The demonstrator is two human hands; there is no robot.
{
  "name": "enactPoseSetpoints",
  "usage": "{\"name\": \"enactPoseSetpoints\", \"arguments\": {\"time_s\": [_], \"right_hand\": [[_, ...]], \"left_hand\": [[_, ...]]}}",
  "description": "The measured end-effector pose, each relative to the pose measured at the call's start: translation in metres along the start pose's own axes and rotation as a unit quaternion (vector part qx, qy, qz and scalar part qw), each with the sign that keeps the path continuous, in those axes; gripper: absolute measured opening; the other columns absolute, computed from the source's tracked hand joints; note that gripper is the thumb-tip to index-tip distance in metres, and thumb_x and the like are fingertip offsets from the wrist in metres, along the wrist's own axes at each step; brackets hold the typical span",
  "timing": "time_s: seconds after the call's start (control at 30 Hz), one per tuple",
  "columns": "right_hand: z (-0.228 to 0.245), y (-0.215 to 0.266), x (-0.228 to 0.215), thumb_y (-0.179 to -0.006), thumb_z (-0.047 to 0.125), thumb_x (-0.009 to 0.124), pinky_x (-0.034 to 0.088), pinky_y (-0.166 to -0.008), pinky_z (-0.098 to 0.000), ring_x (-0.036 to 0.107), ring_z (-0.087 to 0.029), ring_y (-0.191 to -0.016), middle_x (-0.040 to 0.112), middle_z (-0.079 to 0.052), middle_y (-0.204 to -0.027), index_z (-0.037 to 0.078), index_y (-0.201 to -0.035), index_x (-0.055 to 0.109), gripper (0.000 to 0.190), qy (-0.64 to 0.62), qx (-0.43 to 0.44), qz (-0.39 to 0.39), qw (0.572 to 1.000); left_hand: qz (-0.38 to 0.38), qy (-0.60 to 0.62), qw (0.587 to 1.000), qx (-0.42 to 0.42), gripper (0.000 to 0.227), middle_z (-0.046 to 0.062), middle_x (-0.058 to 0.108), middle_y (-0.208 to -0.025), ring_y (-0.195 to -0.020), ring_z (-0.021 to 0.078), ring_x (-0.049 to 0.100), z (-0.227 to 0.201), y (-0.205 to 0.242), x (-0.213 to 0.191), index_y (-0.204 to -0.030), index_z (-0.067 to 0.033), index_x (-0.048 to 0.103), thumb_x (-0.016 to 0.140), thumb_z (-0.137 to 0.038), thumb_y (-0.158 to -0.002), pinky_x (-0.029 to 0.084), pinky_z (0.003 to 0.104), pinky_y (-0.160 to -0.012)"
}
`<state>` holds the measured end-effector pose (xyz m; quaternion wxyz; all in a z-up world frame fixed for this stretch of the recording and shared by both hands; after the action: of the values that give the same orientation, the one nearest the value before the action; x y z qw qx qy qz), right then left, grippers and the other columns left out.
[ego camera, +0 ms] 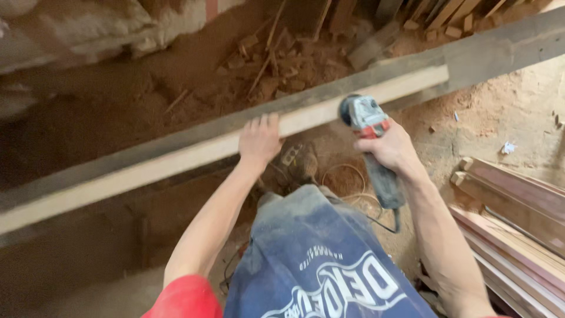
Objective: The person sands a long wooden plank using an angle grinder, then sets it aside. The person then picks up a circular saw and cuts a smaller wooden plank. The person is wearing sandals.
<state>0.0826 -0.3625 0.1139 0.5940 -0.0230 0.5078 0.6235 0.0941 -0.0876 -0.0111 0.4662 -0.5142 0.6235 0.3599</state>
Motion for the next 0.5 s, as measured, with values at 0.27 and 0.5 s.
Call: {"name": "enactPoseSetpoints", "arguments": {"time_s": [0.27, 0.5], "right_hand": [[-0.035, -0.038, -0.060, -0.068, 0.008, 0.080, 0.051, -0.066, -0.0292, 0.061, -0.009, -0.071, 0.068, 0.002, -0.083, 0.009, -0.099, 0.071, 0.033, -0.081, -0.013, -0.004, 0.997], [-0.080, -0.070, -0.119, -0.070, 0.011, 0.083, 0.052, -0.065, -0.0315, 0.062, -0.012, -0.072, 0.069, 0.000, -0.084, 0.007, -0.101, 0.070, 0.033, -0.054, 0.008, -0.054, 0.997]], "left_hand": [[-0.032, 0.033, 0.999, 0.015, 0.043, 0.008, 0.072, -0.099, -0.092, 0.0316, 0.071, -0.003, 0.004, -0.018, -0.106, -0.0125, 0.062, 0.084, -0.033, -0.075, 0.056, 0.044, -0.082], [-0.040, 0.013, 0.999, 0.016, 0.048, 0.009, 0.075, -0.103, -0.095, 0.0318, 0.073, -0.008, 0.004, -0.028, -0.107, -0.0116, 0.063, 0.086, -0.036, -0.072, 0.057, 0.043, -0.084]]}}
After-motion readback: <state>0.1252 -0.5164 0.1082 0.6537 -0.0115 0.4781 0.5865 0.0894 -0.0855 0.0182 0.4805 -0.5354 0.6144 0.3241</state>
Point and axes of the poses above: each hand's wrist, its own y-axis away from the middle knuckle, its own x-axis out of the palm, z = x × y, the point moved 7 cm from there along -y, towards the middle knuckle
